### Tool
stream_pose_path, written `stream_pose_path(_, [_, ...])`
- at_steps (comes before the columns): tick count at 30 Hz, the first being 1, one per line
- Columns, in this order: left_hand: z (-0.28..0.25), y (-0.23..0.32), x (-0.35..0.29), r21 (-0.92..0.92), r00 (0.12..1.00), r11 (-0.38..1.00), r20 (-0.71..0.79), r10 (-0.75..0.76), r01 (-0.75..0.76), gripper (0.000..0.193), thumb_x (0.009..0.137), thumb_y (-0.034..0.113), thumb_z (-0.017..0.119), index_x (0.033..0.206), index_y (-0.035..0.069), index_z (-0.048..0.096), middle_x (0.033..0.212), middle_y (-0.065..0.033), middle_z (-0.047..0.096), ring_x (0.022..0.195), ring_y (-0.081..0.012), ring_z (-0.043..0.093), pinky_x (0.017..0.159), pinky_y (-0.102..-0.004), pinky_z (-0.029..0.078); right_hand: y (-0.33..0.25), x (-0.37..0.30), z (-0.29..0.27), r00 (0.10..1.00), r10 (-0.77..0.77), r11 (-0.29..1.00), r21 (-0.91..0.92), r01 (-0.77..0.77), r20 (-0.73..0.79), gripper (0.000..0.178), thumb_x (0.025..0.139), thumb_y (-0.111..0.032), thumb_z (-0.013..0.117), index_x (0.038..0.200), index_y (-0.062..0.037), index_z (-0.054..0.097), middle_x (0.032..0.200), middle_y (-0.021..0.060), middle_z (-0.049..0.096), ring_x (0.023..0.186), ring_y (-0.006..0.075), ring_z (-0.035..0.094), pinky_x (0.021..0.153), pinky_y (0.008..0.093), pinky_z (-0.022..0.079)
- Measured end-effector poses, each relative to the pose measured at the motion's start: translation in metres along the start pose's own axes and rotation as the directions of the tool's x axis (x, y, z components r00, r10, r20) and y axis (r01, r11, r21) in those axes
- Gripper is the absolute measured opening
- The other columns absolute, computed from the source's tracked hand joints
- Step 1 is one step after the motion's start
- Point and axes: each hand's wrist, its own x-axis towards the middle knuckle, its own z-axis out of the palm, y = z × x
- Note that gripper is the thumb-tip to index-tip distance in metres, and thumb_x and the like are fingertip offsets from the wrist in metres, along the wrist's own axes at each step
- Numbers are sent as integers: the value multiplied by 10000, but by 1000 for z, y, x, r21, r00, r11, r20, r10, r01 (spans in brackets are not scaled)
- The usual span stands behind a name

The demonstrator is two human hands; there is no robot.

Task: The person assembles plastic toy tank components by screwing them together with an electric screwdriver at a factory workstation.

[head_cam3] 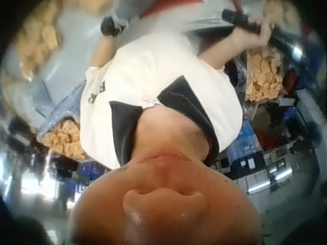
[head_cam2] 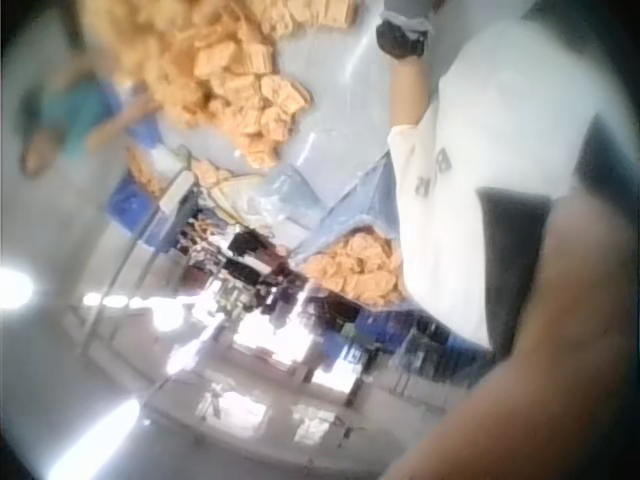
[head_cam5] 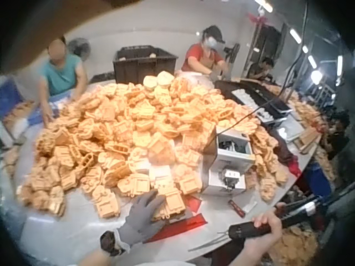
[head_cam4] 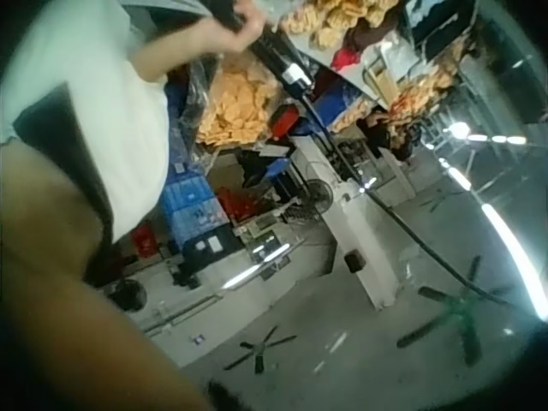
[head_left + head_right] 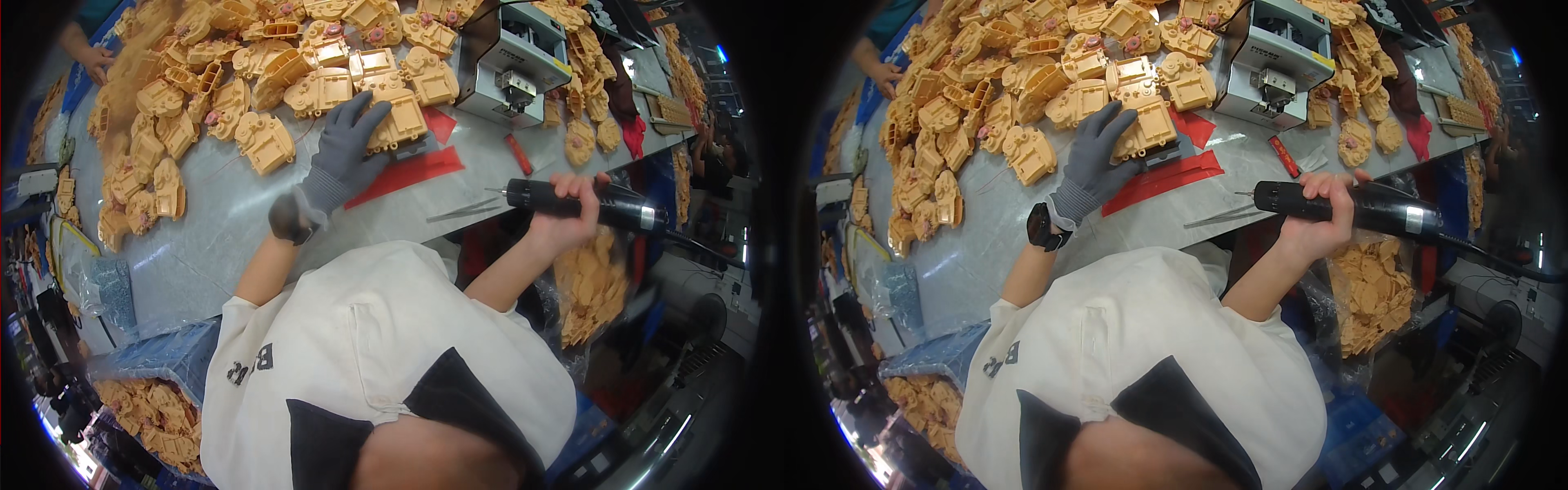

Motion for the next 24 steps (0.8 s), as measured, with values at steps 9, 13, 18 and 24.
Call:
stream_pose_path(9, [0,-5,-12,-2,999,999,35,40,-40,633,619,202,717,1215,148,510,1244,-146,456,1126,-349,439,967,-435,382,0,-2,0,999,-16,1000,-12,15,-30,357,740,-35,518,1090,-36,445,665,29,475,556,154,460,636,350,404])
stream_pose_path(13, [-24,-3,-13,-98,992,994,118,56,-44,585,654,234,703,1200,131,518,1278,-148,444,1164,-336,429,978,-407,369,-1,-1,1,1000,2,1000,-20,-3,-19,365,740,-28,517,1096,-40,438,659,24,468,556,153,459,635,347,401])
stream_pose_path(18, [-87,22,12,-340,901,905,-423,95,-255,588,711,187,671,1246,45,473,1310,-159,410,1226,-278,397,1001,-377,340,-5,2,-1,999,-35,999,-19,34,-38,362,745,-29,514,1097,-51,434,652,22,451,557,145,454,631,333,387])
stream_pose_path(24, [-54,38,41,67,932,969,-264,247,-238,573,807,316,629,1264,21,450,1237,-206,468,1138,-342,450,971,-419,351,1,26,3,990,-135,991,-9,136,41,363,750,-43,509,1103,-54,424,647,26,451,547,141,454,626,319,404])
